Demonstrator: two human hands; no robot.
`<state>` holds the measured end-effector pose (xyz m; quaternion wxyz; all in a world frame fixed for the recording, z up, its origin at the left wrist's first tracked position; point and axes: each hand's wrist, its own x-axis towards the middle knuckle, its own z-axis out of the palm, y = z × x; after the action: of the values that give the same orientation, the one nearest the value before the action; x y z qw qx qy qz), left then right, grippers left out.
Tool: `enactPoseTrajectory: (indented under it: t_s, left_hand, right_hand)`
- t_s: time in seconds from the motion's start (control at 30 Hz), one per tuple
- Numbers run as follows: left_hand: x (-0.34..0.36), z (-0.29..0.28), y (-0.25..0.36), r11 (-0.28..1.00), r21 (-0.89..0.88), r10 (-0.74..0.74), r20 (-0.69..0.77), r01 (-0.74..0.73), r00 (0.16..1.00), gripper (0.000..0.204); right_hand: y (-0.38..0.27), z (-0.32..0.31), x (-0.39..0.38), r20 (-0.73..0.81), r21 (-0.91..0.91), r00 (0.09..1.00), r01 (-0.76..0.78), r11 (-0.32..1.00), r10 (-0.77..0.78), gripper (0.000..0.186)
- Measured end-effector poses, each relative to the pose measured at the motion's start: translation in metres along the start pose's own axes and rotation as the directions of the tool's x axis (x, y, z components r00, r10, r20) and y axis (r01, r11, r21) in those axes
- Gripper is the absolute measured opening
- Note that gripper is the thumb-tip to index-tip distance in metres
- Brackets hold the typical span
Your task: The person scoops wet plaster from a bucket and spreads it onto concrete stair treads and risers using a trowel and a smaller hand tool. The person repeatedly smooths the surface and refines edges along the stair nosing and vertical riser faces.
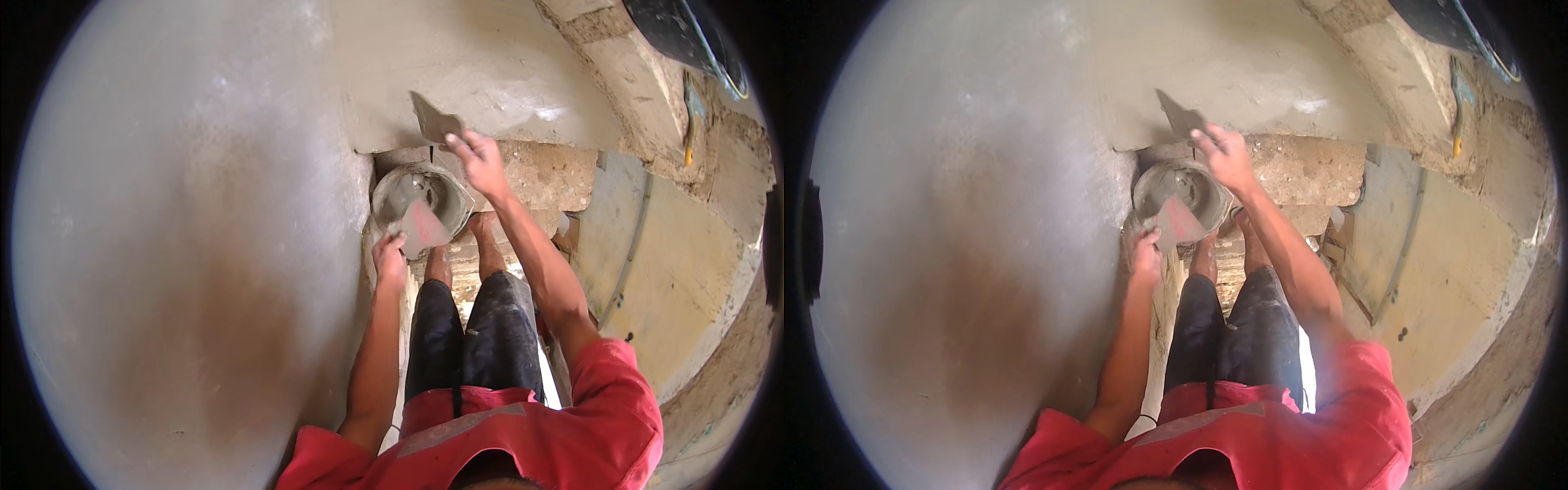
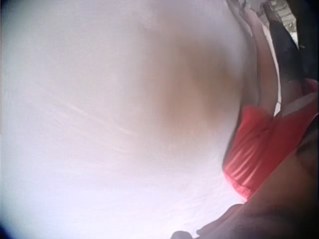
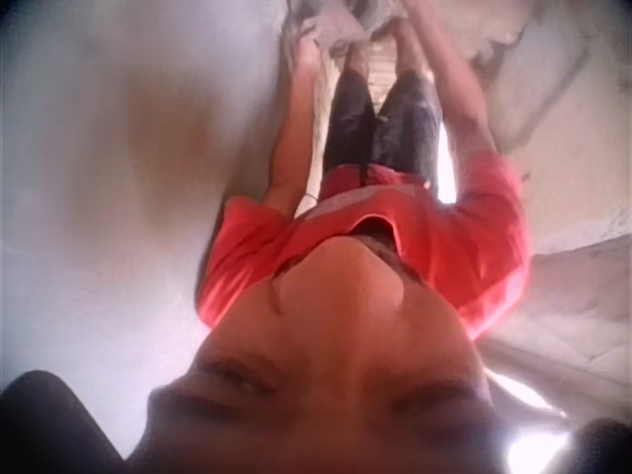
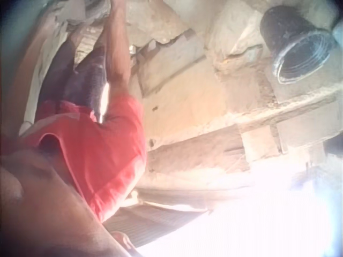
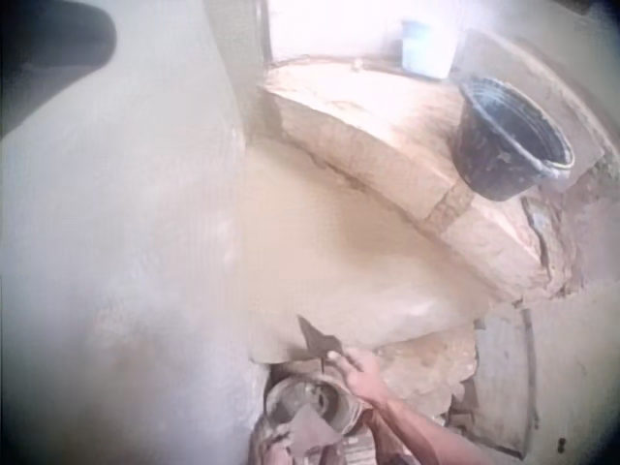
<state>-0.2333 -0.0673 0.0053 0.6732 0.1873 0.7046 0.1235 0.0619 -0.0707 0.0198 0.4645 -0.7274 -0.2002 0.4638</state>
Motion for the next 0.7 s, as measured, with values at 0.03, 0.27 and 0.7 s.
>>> enactPoseTrajectory:
  t_s: [0.03, 0.27, 0.7]
  left_hand:
    - [0.004, 0.006, 0.02, 0.999, -0.012, -0.039, 0.107, 0.04, 0.994, 0.017]
    - [-0.029, 0.075, 0.123, 0.995, -0.093, 0.071, 0.414, -0.035, 0.907, 0.028]
    - [-0.078, 0.1, 0.163, 0.993, -0.108, 0.005, 0.501, 0.057, 0.865, 0.034]
  right_hand:
    - [-0.002, -0.004, -0.011, -0.086, 0.229, 0.996, 0.005, 0.973, 0.015, 0.022]
    - [-0.028, -0.055, -0.082, 0.0, 0.079, 0.998, 0.063, 0.995, -0.063, 0.03]
    - [0.011, -0.073, -0.106, 0.143, -0.515, 0.628, 0.707, 0.485, -0.765, 0.058]
